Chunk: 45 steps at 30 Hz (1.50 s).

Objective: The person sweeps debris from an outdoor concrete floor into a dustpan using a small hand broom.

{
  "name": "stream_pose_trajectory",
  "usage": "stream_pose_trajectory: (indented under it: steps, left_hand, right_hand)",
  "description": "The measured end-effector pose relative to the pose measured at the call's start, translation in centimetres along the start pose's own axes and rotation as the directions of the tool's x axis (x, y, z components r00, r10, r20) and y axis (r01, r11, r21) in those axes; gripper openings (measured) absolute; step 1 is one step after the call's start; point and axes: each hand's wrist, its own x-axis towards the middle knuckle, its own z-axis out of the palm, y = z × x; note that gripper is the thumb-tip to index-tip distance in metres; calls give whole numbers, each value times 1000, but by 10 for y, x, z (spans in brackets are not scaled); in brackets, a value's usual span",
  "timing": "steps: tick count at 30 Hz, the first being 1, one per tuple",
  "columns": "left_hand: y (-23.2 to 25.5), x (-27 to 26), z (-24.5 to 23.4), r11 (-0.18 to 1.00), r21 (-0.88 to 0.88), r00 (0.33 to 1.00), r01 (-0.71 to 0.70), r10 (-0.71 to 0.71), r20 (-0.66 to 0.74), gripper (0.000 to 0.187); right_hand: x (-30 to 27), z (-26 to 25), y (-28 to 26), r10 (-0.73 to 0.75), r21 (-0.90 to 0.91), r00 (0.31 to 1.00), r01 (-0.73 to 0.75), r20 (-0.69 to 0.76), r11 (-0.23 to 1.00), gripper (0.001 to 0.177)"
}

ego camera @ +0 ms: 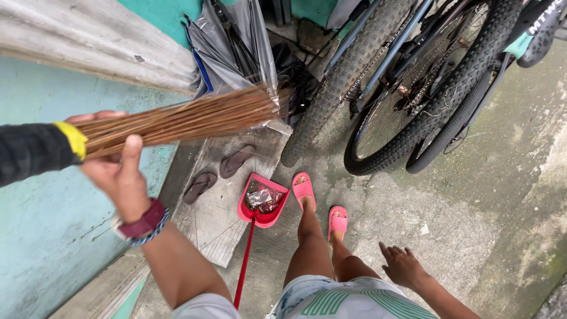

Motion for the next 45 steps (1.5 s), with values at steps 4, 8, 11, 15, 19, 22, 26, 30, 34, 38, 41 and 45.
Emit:
stream_pose_trajectory:
  steps: [4, 8, 11, 15, 19, 22, 26, 30, 34, 38, 41, 45]
  left_hand:
    - [46, -19, 0, 983, 179, 997, 42, -52, 53, 58]
    - [40, -40, 13, 922, 365, 980, 129, -175, 95, 48]
    - [15, -77, 22, 882, 468, 980, 57, -138, 141, 40]
    - [-33, -135, 41, 838, 546, 966, -25, -119, 228, 31]
    - [-50, -185, 70, 612, 789, 877, -52, -351, 329, 27]
    - [-46, -218, 105, 802, 593, 881, -71, -228, 415, 43]
    - [-25, -270, 129, 769, 620, 844, -157, -222, 489, 57]
    - [-9, -314, 129, 767, 641, 734, -15, -427, 528, 68]
    - [-31, -358, 86, 589, 808, 705, 38, -589, 395, 87]
    - [-60, -388, -63, -277, 949, 717, 150, -630, -297, 102]
    - [-58, -403, -132, -218, 838, 531, 500, -687, -496, 120]
    - [-74, -414, -128, 205, 775, 675, 597, -651, -347, 80]
  right_hand:
    - [12, -6, -22, -89, 71, 992, 96, -90, 993, 76]
    - [34, -48, -46, -195, 55, 934, 221, -299, 974, 74]
    - [40, -96, -61, -255, 60, 885, 301, -389, 952, 69]
    - [48, -166, -97, -365, 114, 813, 459, -454, 881, 70]
    - [90, -211, -138, -359, 513, 845, 527, -395, 677, 43]
    - [107, -215, -151, -450, 983, 893, 111, -33, 148, 43]
    - [115, -195, -155, -428, 968, 904, -112, 6, -224, 39]
    - [120, -159, -144, -483, 933, 876, -176, 2, -314, 38]
    - [116, -122, -124, -636, 952, 771, -199, 7, -232, 28]
    - [82, -86, -74, -548, 977, 826, -200, 129, -72, 23]
    - [66, -39, -31, -357, 975, 922, -197, 149, -102, 23]
    - [52, 30, 9, -314, 995, 946, -53, 77, 82, 32]
